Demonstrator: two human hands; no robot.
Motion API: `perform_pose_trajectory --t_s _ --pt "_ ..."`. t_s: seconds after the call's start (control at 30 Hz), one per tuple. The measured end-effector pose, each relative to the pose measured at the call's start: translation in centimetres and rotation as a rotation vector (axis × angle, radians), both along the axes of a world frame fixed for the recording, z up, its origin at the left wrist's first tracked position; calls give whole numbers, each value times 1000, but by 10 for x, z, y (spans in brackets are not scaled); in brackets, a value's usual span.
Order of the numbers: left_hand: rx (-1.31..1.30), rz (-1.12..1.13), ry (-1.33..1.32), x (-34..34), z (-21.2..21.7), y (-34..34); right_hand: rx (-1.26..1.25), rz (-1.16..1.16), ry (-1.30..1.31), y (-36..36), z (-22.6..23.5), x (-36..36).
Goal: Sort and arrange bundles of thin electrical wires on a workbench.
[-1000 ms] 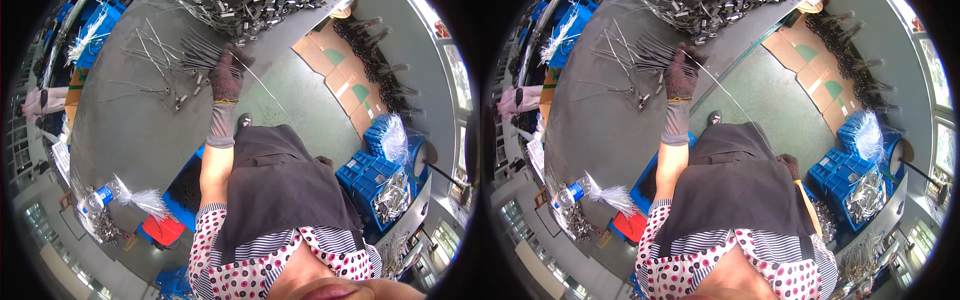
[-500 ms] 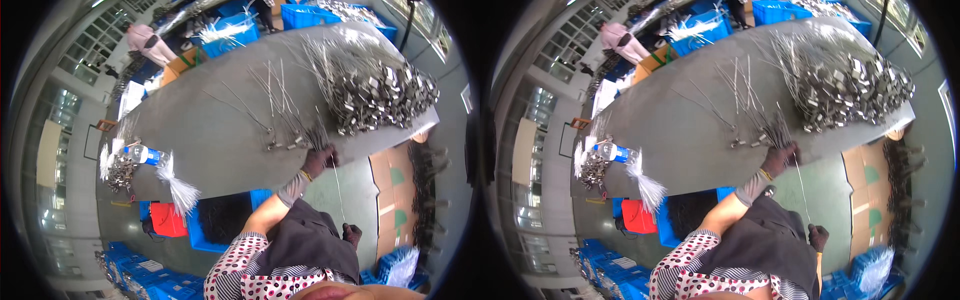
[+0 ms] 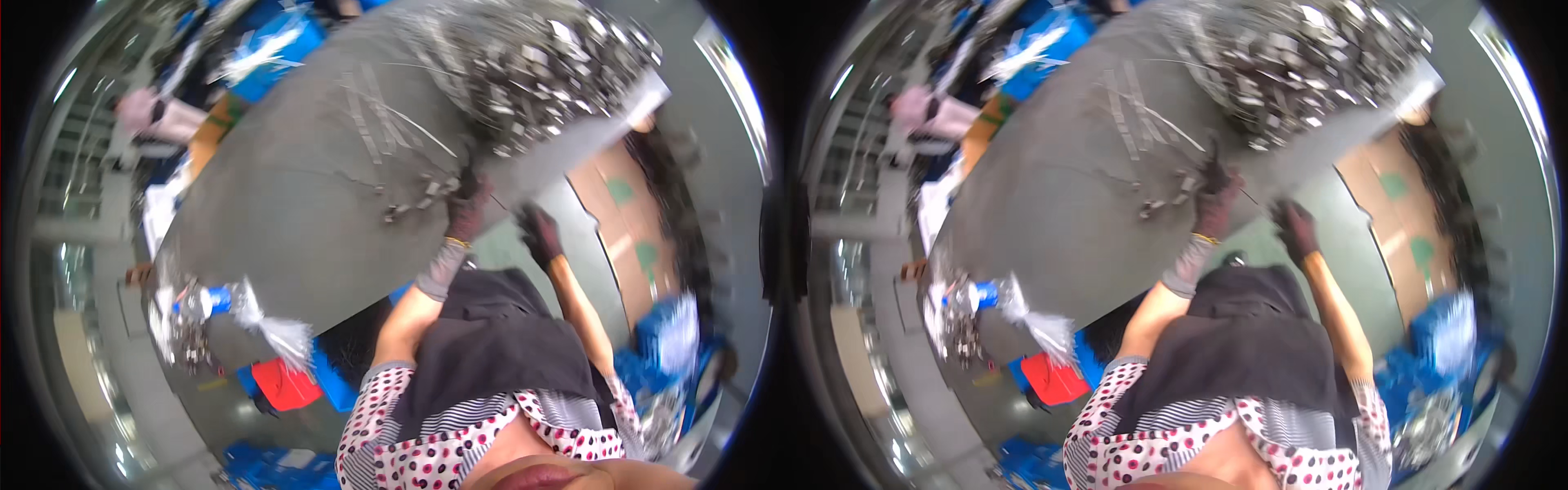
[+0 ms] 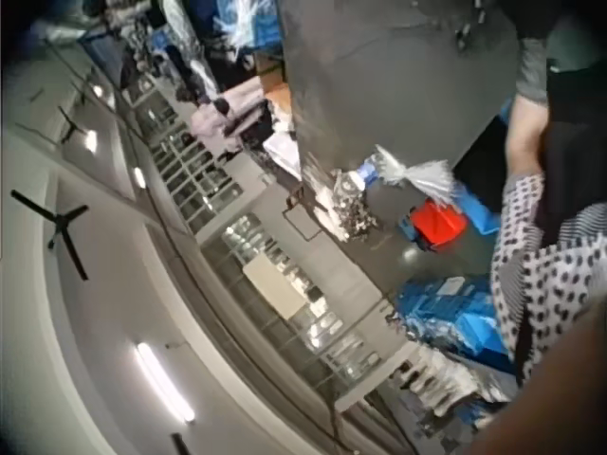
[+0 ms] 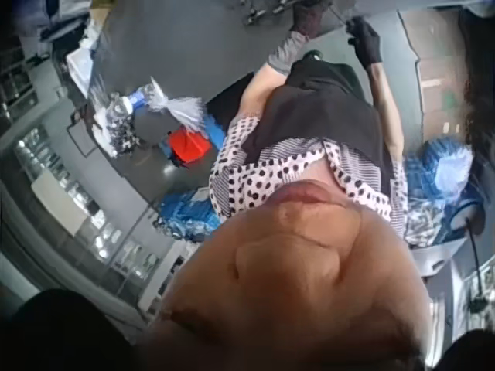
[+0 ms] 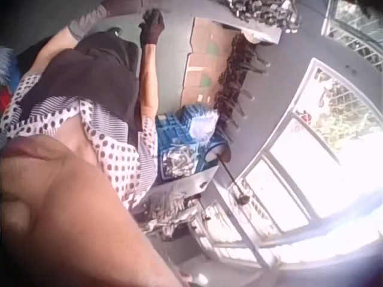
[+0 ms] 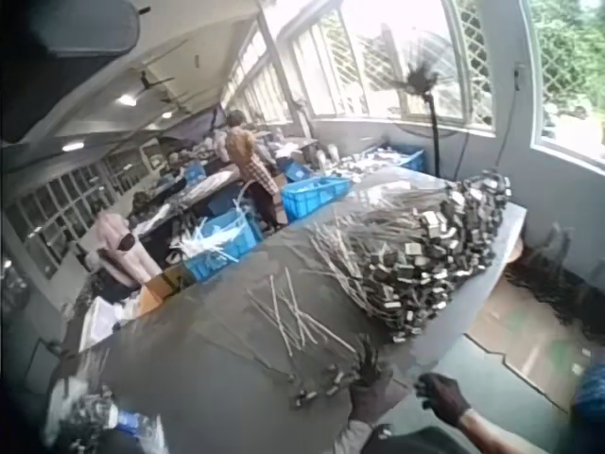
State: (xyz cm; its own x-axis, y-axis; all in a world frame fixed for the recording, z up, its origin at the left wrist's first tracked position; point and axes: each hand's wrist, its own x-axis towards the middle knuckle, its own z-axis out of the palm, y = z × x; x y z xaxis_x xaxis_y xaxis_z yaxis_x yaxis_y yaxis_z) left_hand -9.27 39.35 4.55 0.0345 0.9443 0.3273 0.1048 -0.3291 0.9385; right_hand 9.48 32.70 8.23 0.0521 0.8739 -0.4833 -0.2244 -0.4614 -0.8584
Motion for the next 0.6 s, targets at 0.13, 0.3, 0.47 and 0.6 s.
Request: perform_pose_trajectory --t_s 0.13,0.3,0.47,0.6 --pt "-439 -119 -410 32 39 5 97 -139 142 66 24 -37" --pt "-482 -42 75 11 11 34 257 -54 -501 105 40 -25" --pt "-636 308 352 -38 -17 57 304 -322 -1341 159 66 -7" --pt "-611 227 148 -35 8 51 107 67 -1231 168 59 18"
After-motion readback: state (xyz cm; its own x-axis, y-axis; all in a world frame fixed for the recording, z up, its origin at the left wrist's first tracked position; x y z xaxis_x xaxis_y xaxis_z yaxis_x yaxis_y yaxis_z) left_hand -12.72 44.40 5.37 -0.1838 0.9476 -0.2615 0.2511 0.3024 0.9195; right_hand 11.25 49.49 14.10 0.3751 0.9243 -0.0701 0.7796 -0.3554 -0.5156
